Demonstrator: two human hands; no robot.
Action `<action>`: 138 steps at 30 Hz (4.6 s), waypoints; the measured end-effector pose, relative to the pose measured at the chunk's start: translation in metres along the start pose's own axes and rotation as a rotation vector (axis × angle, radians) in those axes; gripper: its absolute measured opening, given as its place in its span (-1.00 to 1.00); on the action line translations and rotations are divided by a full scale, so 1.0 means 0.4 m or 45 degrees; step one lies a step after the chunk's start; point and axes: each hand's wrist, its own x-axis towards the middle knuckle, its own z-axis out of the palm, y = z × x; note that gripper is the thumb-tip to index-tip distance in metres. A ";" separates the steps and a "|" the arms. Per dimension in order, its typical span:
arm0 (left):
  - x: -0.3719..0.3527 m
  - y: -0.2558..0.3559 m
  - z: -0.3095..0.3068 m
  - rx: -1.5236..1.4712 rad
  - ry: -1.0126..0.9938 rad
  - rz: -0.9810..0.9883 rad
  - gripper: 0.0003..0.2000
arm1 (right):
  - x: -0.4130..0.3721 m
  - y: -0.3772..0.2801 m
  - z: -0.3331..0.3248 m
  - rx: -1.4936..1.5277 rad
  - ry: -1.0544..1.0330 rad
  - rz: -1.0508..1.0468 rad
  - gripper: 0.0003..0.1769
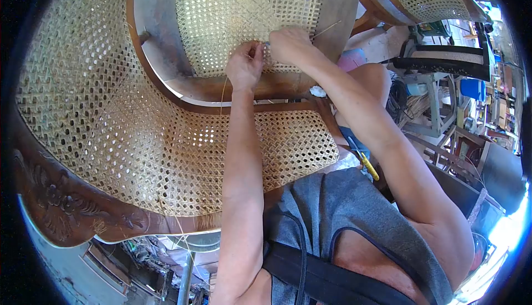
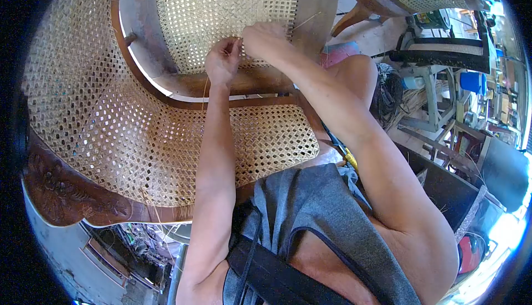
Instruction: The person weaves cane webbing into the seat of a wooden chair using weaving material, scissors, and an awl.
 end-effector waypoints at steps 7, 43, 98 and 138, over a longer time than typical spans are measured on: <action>-0.009 -0.021 0.025 -0.109 0.162 0.163 -0.89 | 0.017 0.006 0.020 0.141 0.037 0.045 -0.70; -0.050 -0.022 0.061 0.045 0.325 0.238 -0.89 | -0.045 0.274 -0.022 0.325 0.583 0.108 -0.75; 0.015 0.048 0.022 0.055 -0.004 -0.203 -0.71 | 0.044 0.039 -0.029 0.067 -0.115 -0.071 -0.72; 0.032 0.049 0.075 -0.298 0.084 0.105 -0.80 | 0.005 0.077 0.006 0.161 0.149 -0.142 -0.76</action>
